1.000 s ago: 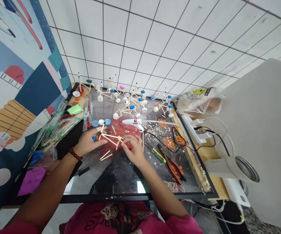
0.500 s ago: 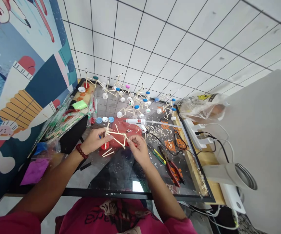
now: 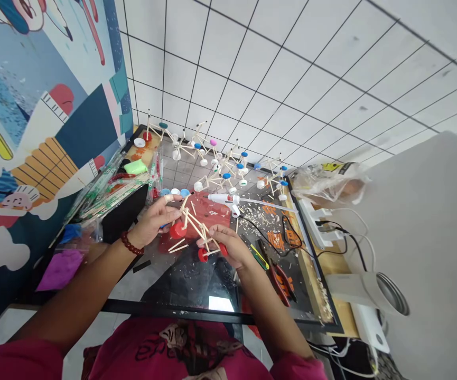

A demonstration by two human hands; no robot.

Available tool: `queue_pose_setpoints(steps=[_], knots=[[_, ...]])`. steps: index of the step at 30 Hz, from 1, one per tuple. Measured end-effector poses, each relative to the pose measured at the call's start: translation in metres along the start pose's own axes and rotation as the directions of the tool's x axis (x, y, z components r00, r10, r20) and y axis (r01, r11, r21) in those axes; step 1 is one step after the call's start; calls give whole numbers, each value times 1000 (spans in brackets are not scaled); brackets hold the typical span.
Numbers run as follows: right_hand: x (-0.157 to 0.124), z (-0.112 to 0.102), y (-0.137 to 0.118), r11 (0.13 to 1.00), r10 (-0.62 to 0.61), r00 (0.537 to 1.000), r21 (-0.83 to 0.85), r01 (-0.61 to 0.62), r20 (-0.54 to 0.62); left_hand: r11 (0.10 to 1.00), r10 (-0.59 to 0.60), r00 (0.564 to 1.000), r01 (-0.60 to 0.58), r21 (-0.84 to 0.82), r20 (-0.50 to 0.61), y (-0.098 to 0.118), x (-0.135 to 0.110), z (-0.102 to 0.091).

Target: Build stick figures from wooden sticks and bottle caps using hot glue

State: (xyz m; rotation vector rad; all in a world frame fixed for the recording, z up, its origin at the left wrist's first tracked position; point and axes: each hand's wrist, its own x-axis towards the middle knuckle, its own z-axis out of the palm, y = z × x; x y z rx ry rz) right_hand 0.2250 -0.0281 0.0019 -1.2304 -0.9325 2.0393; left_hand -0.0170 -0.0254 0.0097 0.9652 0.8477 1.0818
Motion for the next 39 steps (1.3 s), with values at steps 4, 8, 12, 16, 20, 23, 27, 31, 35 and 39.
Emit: queue_pose_setpoints(steps=[4,8,12,16,20,23,27,31,35,39], knots=[[0,1,1,999,24,999,30,-25,39,1000,-22,999,22,-20,23,1,1,-2],[-2,6,1,1000,-2,1000,8,2,8,995,-98,995,98,-21,1,0,2,-1],[-5,1,4,993,-96,992,-82,89,-80,983,-178,982,173,-67,-62,-4,5,-1],[-20,-25,1,882,-340,924,-399,250,-173,969,-215,974,203,-138,-74,-6,8,-1],[-51,-42,-1,648,-533,830,-709,278,-162,952,-239,970,225,-209,-48,-8,10,1],[-73,-24,7,350,-606,792,-870,348,73,950,-237,971,222,-221,-43,-10,11,2],[-95,11,32,-19,-573,759,-930,366,311,954,-228,972,211,-213,-57,-10,10,3],[-108,-5,49,66,-556,814,-968,244,167,950,-246,964,219,-222,-98,-9,10,1],[-117,-53,48,165,-621,776,-986,-6,-108,943,-259,961,229,-242,-100,-7,10,1],[-117,-72,44,125,-583,799,-988,-93,-149,936,-291,950,258,-242,-111,-6,10,5]])
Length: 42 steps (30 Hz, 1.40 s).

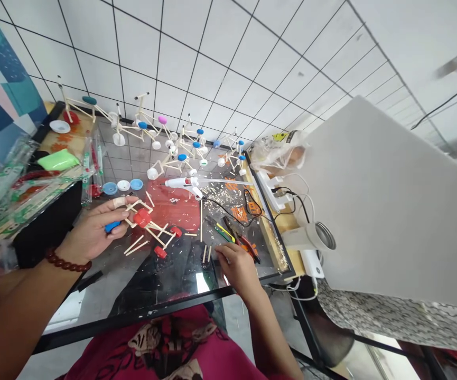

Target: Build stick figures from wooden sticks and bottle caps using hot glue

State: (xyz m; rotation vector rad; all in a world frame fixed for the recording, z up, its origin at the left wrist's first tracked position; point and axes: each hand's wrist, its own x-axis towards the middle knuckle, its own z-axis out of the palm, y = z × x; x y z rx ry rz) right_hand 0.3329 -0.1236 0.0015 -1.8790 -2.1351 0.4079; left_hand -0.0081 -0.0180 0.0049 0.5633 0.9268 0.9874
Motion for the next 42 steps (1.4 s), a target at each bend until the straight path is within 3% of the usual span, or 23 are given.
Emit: queue_pose_setpoints(steps=[9,14,18,20,22,25,27,33,42], knots=[[20,9,-12,958,258,959,97,-270,120,1000,2,1000,-2,-2,1,-3,2,1],[27,9,-11,939,266,944,170,-299,193,1000,20,998,-19,-9,56,-4,1,0],[40,3,-21,920,231,966,297,-255,113,999,39,996,-36,-31,82,-3,1,1],[56,2,-30,830,203,975,511,-223,96,999,44,995,-41,-37,90,-1,0,1],[79,7,-40,648,159,978,734,-204,132,998,47,995,-44,-39,85,-1,-1,2],[115,22,-55,425,93,972,874,-235,216,998,51,996,-48,-43,70,0,-3,2],[132,34,-64,356,63,967,899,-254,248,998,51,996,-48,-42,73,0,-3,3],[149,61,-82,397,-1,956,877,-270,294,998,52,995,-48,-44,87,-2,-1,1],[148,70,-94,394,-69,937,872,-290,343,999,47,993,-44,-23,111,-7,1,-4]])
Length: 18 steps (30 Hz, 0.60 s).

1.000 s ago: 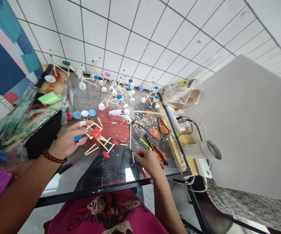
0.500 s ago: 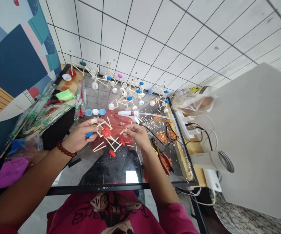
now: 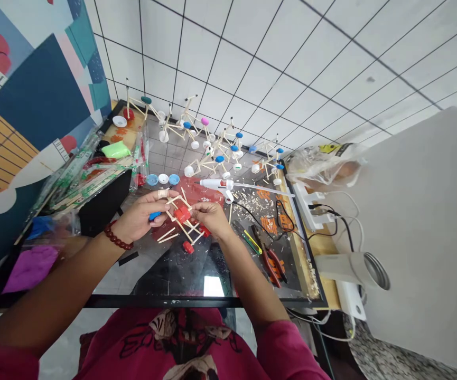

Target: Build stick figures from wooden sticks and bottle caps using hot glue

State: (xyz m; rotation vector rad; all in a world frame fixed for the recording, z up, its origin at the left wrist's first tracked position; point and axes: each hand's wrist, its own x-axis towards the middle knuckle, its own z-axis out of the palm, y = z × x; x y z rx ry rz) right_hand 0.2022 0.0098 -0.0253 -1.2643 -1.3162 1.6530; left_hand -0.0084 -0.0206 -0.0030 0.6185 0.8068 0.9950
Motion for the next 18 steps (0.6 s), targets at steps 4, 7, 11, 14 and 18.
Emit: queue_pose_setpoints(steps=[4,7,11,14,18], knots=[[1,-3,5,998,-15,1000,-66,16,15,1000,6,1000,-6,-1,16,-2,1,-1],[2,-6,9,994,-36,999,-106,37,19,1000,9,1000,-10,4,21,-3,1,-2],[3,-8,16,987,-59,998,-148,62,25,1000,12,999,-13,12,31,-3,1,-2],[2,-9,20,982,-60,998,-182,60,3,1000,15,999,-16,17,41,-3,1,-2],[0,-9,22,971,-44,998,-238,34,-38,1000,12,999,-12,13,39,-2,0,1]])
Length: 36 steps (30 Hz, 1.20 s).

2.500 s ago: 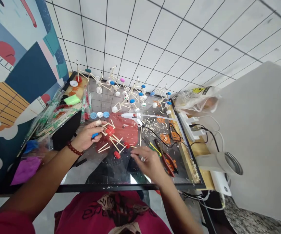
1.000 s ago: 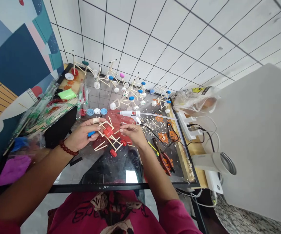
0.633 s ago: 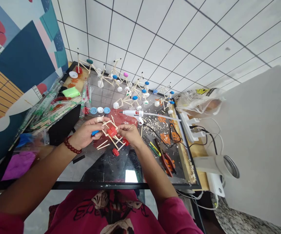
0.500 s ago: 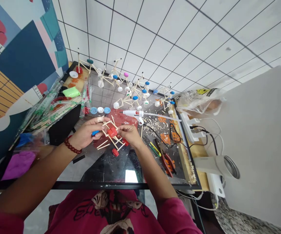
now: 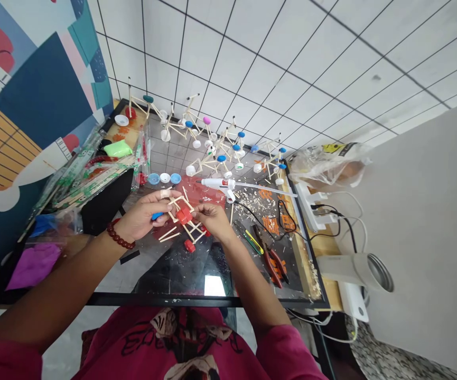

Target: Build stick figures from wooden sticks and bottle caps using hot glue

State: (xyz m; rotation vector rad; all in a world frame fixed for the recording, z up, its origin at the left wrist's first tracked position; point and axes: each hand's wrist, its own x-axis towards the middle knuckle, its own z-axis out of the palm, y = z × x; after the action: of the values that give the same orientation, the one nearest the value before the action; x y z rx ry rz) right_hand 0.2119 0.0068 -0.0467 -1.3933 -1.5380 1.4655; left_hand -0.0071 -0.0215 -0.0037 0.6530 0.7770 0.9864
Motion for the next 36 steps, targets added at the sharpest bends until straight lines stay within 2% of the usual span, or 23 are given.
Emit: queue_pose_setpoints(steps=[8,18,24,29,36], knots=[[-4,2,-8,975,-52,998,-216,45,-27,1000,5,1000,-5,-5,-18,1,-1,2],[0,-5,4,999,-1,999,-53,4,50,1000,-1,1000,1,8,0,2,-2,2],[-1,-7,0,997,51,995,53,-55,90,1000,-12,1000,12,11,-10,3,-2,5],[-2,-13,-6,999,45,996,6,-46,81,1000,-5,1000,5,10,-5,2,-2,5],[-3,-17,-9,986,28,996,-166,-14,86,1000,-7,1000,7,2,-13,3,-3,4]])
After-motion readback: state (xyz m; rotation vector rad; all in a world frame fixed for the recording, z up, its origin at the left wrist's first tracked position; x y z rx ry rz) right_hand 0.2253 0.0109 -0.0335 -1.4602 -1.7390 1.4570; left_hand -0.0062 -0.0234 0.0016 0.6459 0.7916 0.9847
